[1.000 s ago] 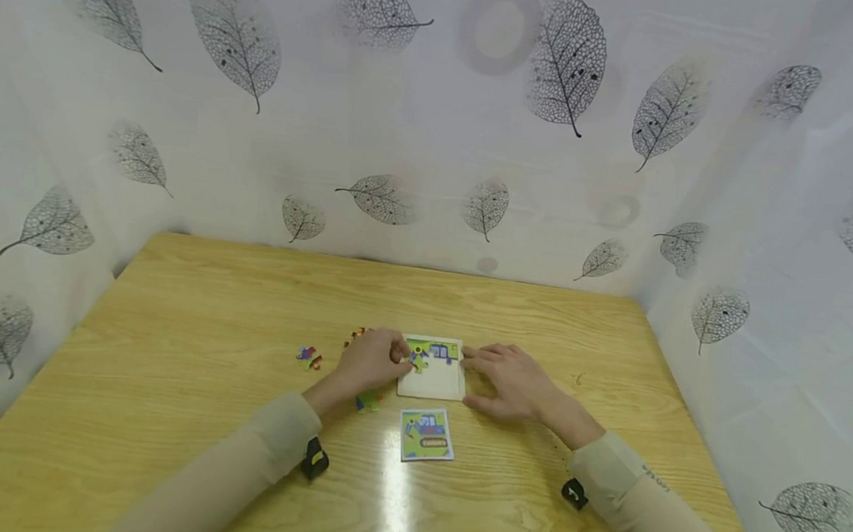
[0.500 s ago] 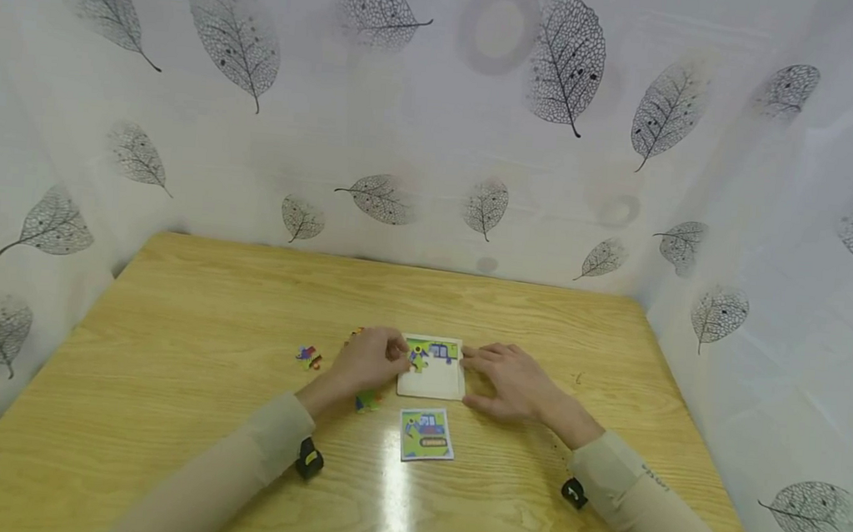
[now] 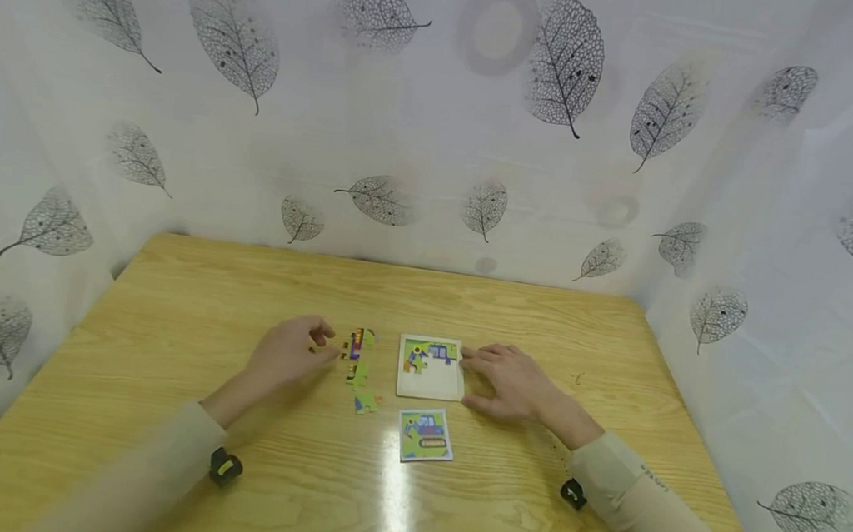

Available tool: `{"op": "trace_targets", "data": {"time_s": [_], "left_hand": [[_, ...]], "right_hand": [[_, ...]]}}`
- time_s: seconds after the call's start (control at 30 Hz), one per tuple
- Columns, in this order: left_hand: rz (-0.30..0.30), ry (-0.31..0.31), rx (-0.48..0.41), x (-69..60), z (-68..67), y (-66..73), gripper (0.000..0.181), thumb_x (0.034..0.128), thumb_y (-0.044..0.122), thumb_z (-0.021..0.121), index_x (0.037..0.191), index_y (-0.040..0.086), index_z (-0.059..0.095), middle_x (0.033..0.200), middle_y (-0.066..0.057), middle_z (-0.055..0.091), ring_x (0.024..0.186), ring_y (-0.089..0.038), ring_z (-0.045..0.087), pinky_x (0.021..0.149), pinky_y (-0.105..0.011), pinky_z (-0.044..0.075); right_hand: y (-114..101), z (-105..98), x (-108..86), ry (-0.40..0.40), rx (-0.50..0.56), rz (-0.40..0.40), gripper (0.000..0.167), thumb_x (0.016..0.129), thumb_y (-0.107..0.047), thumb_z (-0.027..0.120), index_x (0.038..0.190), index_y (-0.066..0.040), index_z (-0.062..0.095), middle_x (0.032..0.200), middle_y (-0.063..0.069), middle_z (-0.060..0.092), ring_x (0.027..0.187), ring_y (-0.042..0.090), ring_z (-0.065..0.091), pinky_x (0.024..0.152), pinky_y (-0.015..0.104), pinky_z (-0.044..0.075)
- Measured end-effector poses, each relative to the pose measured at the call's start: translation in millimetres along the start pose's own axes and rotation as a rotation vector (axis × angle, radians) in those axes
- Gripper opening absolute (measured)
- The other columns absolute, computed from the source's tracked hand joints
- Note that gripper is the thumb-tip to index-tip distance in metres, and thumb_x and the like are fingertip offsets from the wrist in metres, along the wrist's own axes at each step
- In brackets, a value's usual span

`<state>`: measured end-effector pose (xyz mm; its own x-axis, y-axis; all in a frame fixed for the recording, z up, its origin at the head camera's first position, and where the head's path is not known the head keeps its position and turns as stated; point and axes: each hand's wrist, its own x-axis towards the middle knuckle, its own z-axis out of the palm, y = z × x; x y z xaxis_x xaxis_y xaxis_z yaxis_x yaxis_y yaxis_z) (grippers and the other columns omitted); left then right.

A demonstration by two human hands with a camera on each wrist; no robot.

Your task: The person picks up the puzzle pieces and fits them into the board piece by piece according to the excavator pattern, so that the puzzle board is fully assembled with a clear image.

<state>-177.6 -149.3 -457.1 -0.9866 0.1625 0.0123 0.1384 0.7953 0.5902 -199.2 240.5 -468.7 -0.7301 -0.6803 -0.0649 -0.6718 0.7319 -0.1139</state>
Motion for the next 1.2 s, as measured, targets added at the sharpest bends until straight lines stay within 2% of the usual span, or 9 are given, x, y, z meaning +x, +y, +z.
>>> {"op": "trace_targets", "data": {"time_s": [0.17,0.27,0.4,0.63,0.93,1.2], "left_hand": [[-0.016,0.014,0.053,-12.2,-7.8,-23.1,0.037,0.0939,0.029,0.076,0.119,0.002,0.072,0.108,-0.015,0.076,0.093,-0.027,0.071,0.08,-0.045,0.06],[-0.021,0.013,0.065,-18.1,-9.0,-31.8,0.044,0.0938,0.032,0.076,0.122,-0.001,0.071,0.114,-0.017,0.075,0.104,-0.034,0.071,0.089,-0.052,0.06],[-0.036,-0.007,0.034,-21.4,-8.7,-38.2,0.049,0.0933,0.034,0.076,0.126,-0.002,0.07,0.119,-0.02,0.075,0.111,-0.037,0.07,0.095,-0.057,0.058],[-0.055,-0.015,0.033,-20.1,-4.9,-40.5,0.055,0.0891,0.04,0.08,0.124,-0.002,0.071,0.119,-0.019,0.075,0.111,-0.036,0.07,0.095,-0.056,0.058],[-0.11,-0.002,0.051,-20.8,-1.8,-35.8,0.06,0.0872,0.049,0.082,0.121,0.0,0.073,0.117,-0.018,0.075,0.107,-0.034,0.072,0.089,-0.051,0.06],[-0.161,-0.046,-0.018,-16.7,-3.8,-37.6,0.057,0.086,0.045,0.084,0.12,0.001,0.071,0.117,-0.017,0.075,0.107,-0.032,0.07,0.091,-0.05,0.059]], "right_hand": [[0,0,-0.6,0.015,-0.003,-0.006,0.062,0.096,-0.052,0.069,0.146,-0.016,0.062,0.161,0.006,0.054,0.142,0.036,0.056,0.119,0.059,0.043],[-1,-1,-0.3,0.019,0.002,-0.007,0.062,0.096,-0.052,0.068,0.146,-0.016,0.062,0.161,0.006,0.054,0.142,0.036,0.056,0.119,0.059,0.043],[0,0,0.2,0.017,0.006,-0.007,0.061,0.097,-0.052,0.068,0.145,-0.016,0.062,0.161,0.006,0.054,0.142,0.036,0.056,0.119,0.059,0.043],[0,0,-0.2,0.016,-0.001,-0.009,0.062,0.096,-0.053,0.068,0.146,-0.016,0.062,0.161,0.006,0.054,0.142,0.036,0.056,0.118,0.059,0.044],[0,-1,0.1,0.009,0.0,-0.006,0.062,0.097,-0.053,0.067,0.146,-0.015,0.062,0.161,0.005,0.054,0.142,0.036,0.056,0.119,0.059,0.044],[0,1,0.5,0.003,0.004,-0.003,0.063,0.097,-0.054,0.067,0.146,-0.016,0.061,0.162,0.005,0.053,0.143,0.036,0.056,0.119,0.059,0.043]]}}
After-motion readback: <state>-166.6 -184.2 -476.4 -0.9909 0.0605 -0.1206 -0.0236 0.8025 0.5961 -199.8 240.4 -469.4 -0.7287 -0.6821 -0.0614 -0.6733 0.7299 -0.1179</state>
